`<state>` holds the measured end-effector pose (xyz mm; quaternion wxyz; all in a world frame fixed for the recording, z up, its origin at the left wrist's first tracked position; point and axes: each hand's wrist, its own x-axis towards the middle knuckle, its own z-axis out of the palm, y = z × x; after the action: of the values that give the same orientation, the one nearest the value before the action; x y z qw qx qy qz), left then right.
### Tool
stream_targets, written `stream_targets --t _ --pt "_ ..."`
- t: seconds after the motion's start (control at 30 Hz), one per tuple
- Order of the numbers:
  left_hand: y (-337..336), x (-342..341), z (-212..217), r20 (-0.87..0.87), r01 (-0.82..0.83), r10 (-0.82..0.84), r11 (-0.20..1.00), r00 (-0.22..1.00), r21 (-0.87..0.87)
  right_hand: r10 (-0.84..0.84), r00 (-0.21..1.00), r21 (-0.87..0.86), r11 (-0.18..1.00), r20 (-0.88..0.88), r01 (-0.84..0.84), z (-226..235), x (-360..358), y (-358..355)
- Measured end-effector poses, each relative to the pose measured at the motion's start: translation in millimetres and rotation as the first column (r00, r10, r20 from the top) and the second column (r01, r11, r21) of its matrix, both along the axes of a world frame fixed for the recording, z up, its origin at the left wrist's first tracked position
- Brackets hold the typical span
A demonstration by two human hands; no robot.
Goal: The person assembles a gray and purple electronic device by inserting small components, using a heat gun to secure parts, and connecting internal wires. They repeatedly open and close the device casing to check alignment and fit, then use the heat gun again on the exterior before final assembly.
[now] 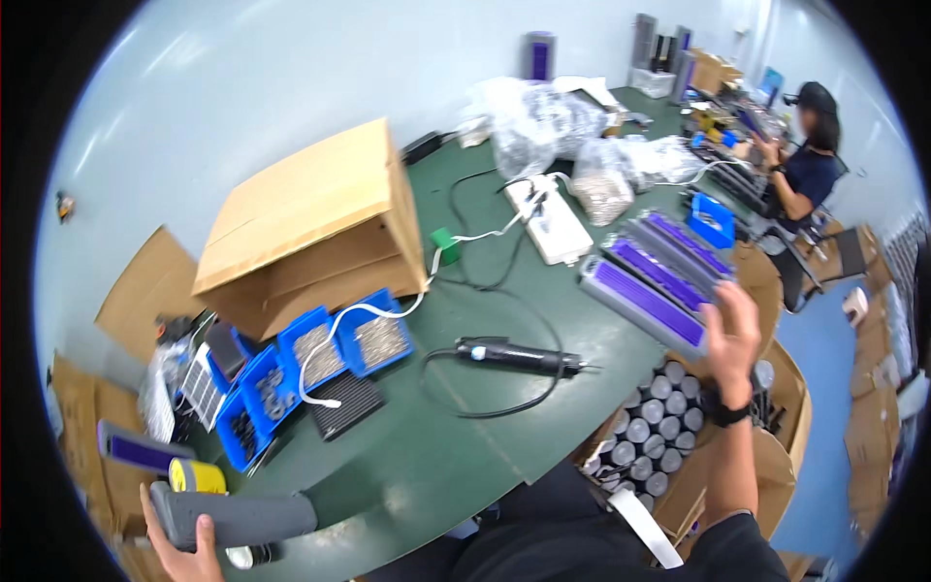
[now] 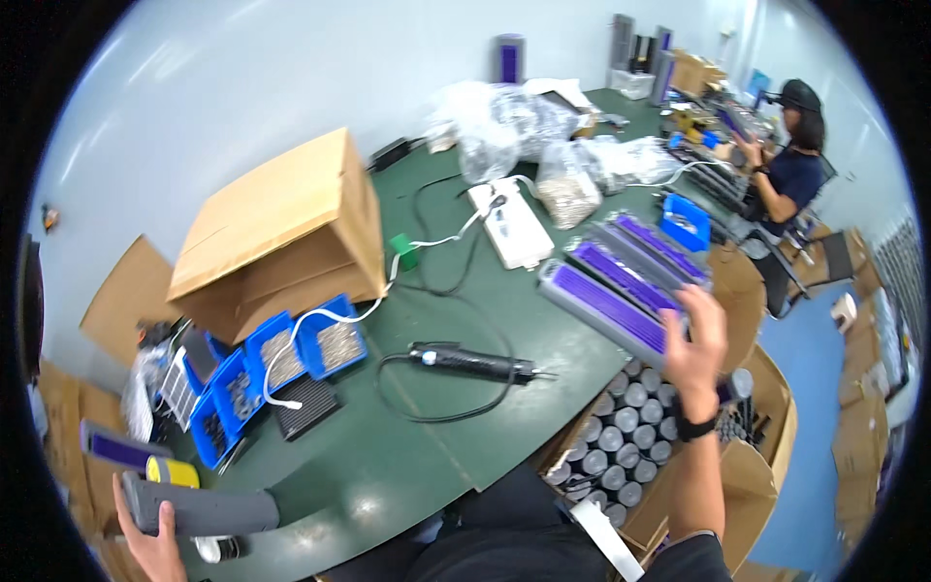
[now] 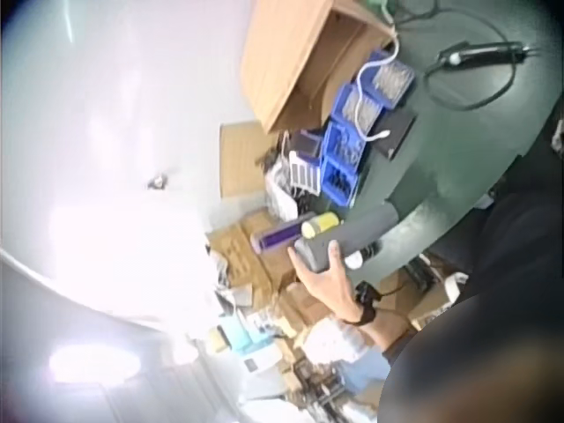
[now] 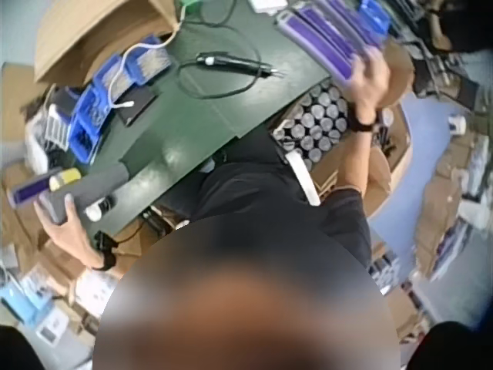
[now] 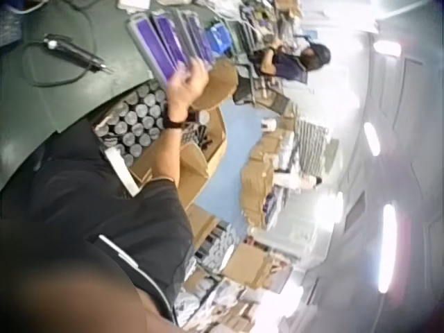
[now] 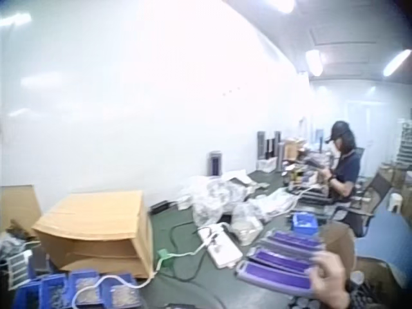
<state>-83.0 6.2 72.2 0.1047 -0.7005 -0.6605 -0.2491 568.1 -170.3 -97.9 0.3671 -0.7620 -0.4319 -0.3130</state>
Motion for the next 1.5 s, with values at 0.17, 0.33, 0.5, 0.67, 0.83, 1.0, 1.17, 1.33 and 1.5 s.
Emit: stream_targets --t 0.17,0.33,0.5,0.67,0.83,1.0,1.17,1.33,1.5 --pt "7 36 13 0.113 -0.093 0.098 0.995 0.989 -0.045 0.32 0.891 -0.307 0.855 -0.321 -0.418 21 -35 52" --pt "-18 62 17 0.301 0.187 -0.191 0.981 0.934 0.042 0.534 0.688 -0.487 0.486 -0.492 -0.726 40 -97 112" --pt "-11 19 -47 0.512 0.409 -0.431 0.898 0.743 0.163 0.702 0.431 -0.434 0.189 -0.568 -0.881 42 -199 179" --pt "0 39 -144 0.909 0.486 -0.25 0.872 0.334 0.061 0.725 0.499 -0.554 0.194 -0.475 -0.81 30 -236 214" --pt "-12 35 -196 0.969 0.556 -0.016 0.821 0.248 -0.129 0.675 0.525 -0.454 0.303 -0.519 -0.838 29 -218 195" --pt "-13 43 -205 0.789 0.57 -0.107 0.75 0.605 -0.336 0.329 0.885 -0.348 0.829 -0.329 -0.437 8 -111 144" --pt "-8 50 -199 0.706 0.612 -0.213 0.696 0.675 -0.376 -0.084 0.967 -0.551 0.832 -0.242 -0.066 -46 -7 58" --pt "-5 55 -170 0.544 0.612 -0.376 0.706 0.75 -0.356 -0.187 0.958 -0.708 0.706 -0.218 -0.024 -43 -13 63" --pt "-6 62 -157 0.519 0.602 -0.379 0.707 0.766 -0.372 -0.091 0.952 -0.723 0.673 -0.292 -0.157 -58 36 54"
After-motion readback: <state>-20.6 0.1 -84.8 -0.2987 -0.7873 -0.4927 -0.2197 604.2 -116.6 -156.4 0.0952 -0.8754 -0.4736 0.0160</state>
